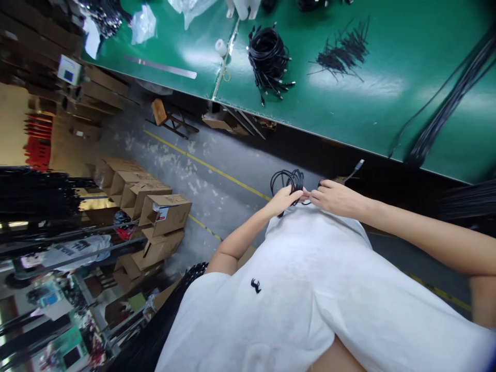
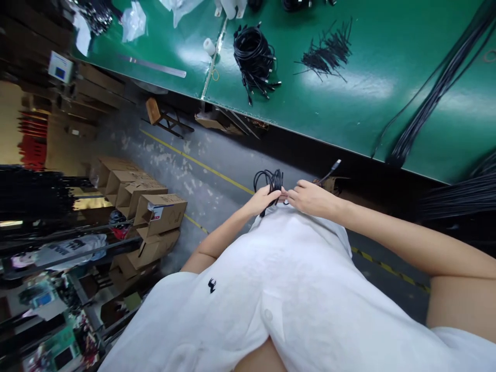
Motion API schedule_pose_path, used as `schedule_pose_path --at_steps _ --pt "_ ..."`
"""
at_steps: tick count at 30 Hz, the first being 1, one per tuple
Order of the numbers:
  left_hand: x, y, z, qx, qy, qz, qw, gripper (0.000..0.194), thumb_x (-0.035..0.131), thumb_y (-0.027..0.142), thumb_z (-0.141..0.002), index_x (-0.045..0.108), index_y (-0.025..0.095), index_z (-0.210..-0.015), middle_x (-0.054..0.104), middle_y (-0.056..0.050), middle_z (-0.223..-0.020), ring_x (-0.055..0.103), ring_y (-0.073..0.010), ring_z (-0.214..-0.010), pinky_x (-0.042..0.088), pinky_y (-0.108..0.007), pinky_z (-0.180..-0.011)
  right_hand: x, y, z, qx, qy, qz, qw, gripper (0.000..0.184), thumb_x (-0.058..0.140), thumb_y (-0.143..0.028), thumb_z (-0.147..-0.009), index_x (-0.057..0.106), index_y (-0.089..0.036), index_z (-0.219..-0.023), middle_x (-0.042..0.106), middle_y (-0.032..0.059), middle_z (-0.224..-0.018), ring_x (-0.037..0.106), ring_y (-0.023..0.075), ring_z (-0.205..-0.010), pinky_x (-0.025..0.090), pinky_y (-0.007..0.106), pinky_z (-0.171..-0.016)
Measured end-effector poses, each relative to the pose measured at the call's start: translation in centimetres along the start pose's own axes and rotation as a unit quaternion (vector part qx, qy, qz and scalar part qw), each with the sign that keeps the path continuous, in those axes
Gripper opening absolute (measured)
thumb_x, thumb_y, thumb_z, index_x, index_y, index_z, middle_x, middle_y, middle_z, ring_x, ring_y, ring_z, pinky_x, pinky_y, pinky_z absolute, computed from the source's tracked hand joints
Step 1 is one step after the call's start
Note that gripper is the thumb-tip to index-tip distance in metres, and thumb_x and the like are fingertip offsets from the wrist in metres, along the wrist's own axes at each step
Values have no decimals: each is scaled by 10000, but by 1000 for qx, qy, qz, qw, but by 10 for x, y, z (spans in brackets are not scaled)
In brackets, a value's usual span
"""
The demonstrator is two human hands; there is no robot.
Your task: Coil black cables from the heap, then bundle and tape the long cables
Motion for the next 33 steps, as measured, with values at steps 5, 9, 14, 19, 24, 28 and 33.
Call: schedule_pose_path --at_steps 5,9,14,19,24,28,33 --pt "4 1 -3 -4 -144 -125 982 224 600 332 -848 648 114 -865 690 -53 -865 632 -165 -862 474 -315 -882 5 6 -4 69 10 -29 997 239 423 -168 -967 623 -143 -839 615 71 -795 545 177 -694 363 328 -766" --pt "0 11 3 -34 -226 -186 956 233 615 341 -839 657 112 -851 677 -51 -822 610 -161 -794 483 -307 -815 1 1 1 134 88 -30 987 312 455 -249 -969 583 -108 -1216 587 189 -1289 580 277 -1104 383 407 -941" --pt "-3 31 18 -18 -273 -293 916 216 580 327 -854 665 134 -806 683 -34 -816 622 -170 -820 477 -321 -858 1 -12 -8 38 48 -88 994 298 399 -165 -956 583 -131 -1188 678 127 -1096 602 235 -1024 338 457 -1027" --pt "-14 58 28 -31 -278 -229 932 262 602 378 -847 640 124 -793 660 -21 -762 586 -128 -722 477 -283 -739 -2 -9 -34 53 -59 -140 987 221 401 -149 -953 613 -128 -894 642 90 -775 543 182 -659 389 323 -698" --pt "-29 69 29 -22 -214 -93 972 266 714 360 -806 624 117 -747 508 37 -553 470 -71 -529 414 -223 -559 -52 14 -46 95 35 -196 975 278 464 -356 -982 657 -158 -1010 681 100 -902 618 212 -827 434 326 -748" --pt "-43 66 41 35 -50 128 990 318 746 413 -800 641 118 -856 363 90 -536 333 -33 -456 369 -180 -480 -61 12 -20 261 150 -195 933 393 351 -377 -1017 664 -191 -1166 671 116 -1138 634 250 -1024 480 373 -849" --pt "-36 55 54 44 -59 207 976 359 814 414 -731 650 111 -832 384 83 -536 337 -25 -458 382 -169 -476 -3 8 -31 344 114 -264 894 599 604 -476 -868 553 -145 -1364 607 177 -1318 601 336 -1163 518 442 -899"
Point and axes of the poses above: each hand's wrist, its own z-axis away from the middle knuckle, its own x-axis out of the palm, y = z × x, the point moved 1 cm from there along -z, towards the middle knuckle
